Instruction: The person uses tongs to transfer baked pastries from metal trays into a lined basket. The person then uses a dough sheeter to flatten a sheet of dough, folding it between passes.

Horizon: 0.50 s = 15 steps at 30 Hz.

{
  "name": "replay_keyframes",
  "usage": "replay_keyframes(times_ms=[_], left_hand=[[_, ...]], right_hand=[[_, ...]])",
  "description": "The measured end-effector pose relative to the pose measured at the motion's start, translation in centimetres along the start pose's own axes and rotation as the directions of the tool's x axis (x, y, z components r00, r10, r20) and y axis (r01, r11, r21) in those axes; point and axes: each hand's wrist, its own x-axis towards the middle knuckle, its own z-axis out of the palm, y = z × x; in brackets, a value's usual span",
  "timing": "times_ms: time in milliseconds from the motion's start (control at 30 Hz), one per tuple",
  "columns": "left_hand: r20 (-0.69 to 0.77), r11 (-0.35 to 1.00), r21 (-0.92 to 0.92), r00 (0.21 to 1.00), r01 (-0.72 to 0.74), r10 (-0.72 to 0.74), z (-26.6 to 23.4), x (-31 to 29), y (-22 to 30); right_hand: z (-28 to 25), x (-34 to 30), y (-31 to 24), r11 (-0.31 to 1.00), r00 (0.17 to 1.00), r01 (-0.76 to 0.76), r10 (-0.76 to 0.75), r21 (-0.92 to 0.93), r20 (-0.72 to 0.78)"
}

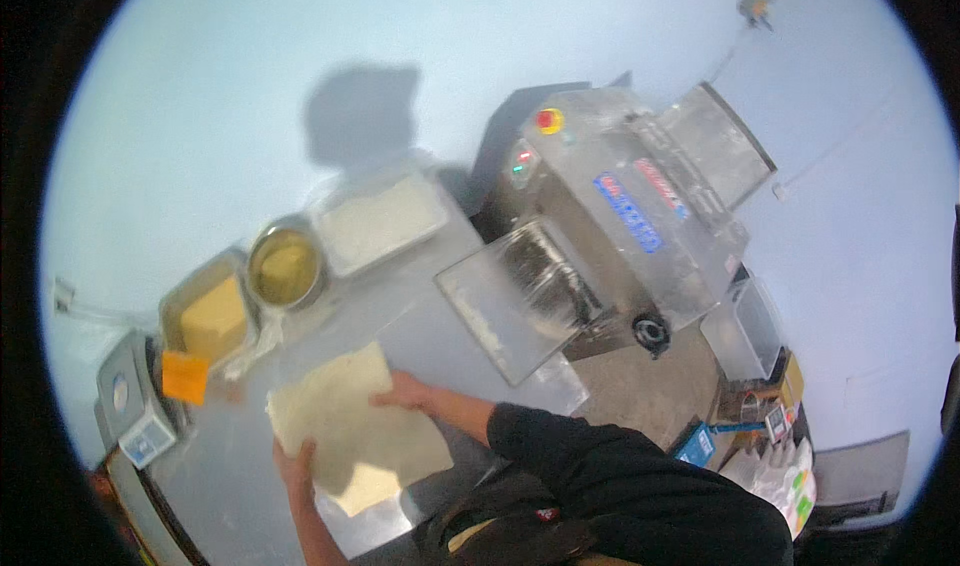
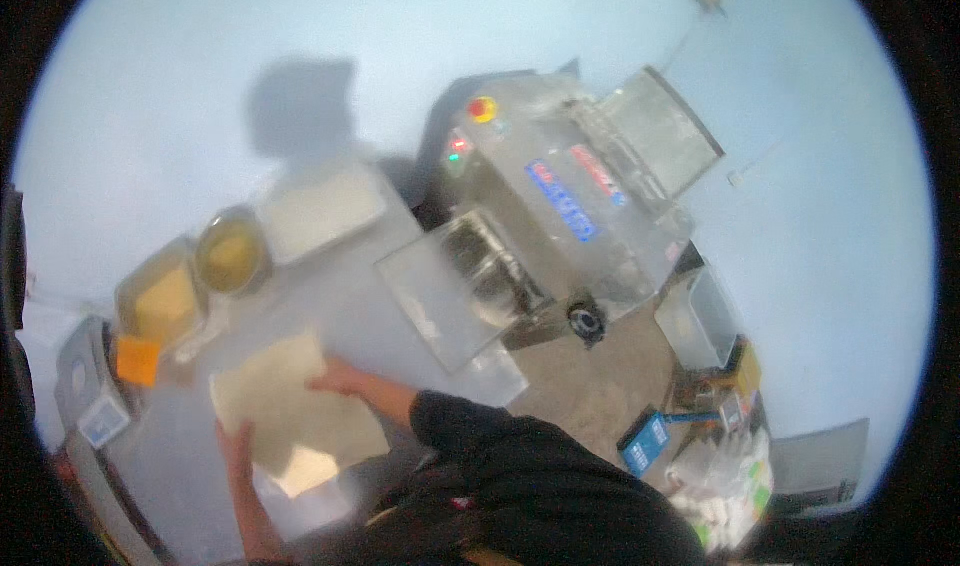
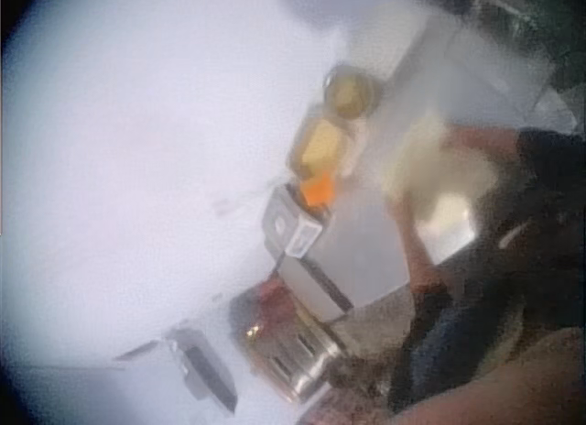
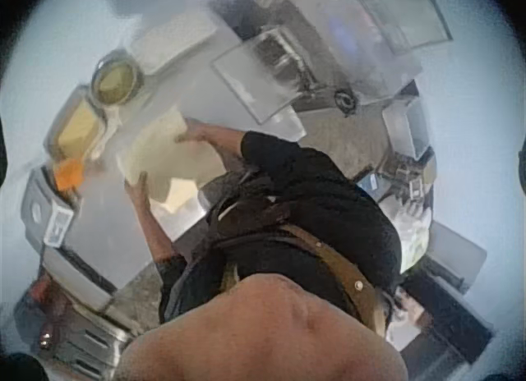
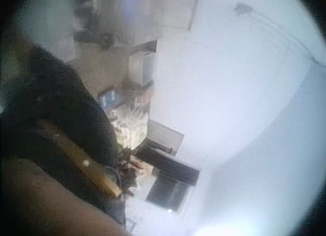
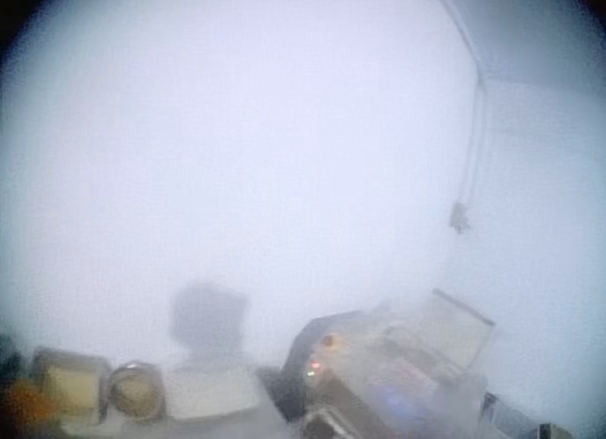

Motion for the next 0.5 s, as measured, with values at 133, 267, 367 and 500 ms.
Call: replay_keyframes(times_ms=[133,267,367,500], left_hand=[[0.011,0.994,0.003,0.994,-0.113,0.113,1.5,-4.1,6.5],[-0.075,0.845,0.198,0.851,-0.498,0.519,9.1,-6.8,18.9],[-0.026,0.846,0.073,0.847,-0.528,0.53,18.6,-8.0,32.6],[0.234,0.623,-0.391,0.582,-0.678,0.779,34.2,-7.9,52.5]], right_hand=[[-4.8,-9.0,-4.2,0.982,0.98,0.181,-0.174,0.062,-0.097],[-14.6,-20.9,-11.2,0.971,0.958,0.215,-0.189,0.101,-0.213],[-25.8,-30.2,-18.4,0.901,0.819,0.423,-0.425,-0.095,-0.385],[-39.0,-43.5,-27.8,0.753,0.471,0.453,-0.657,-0.477,-0.589]])
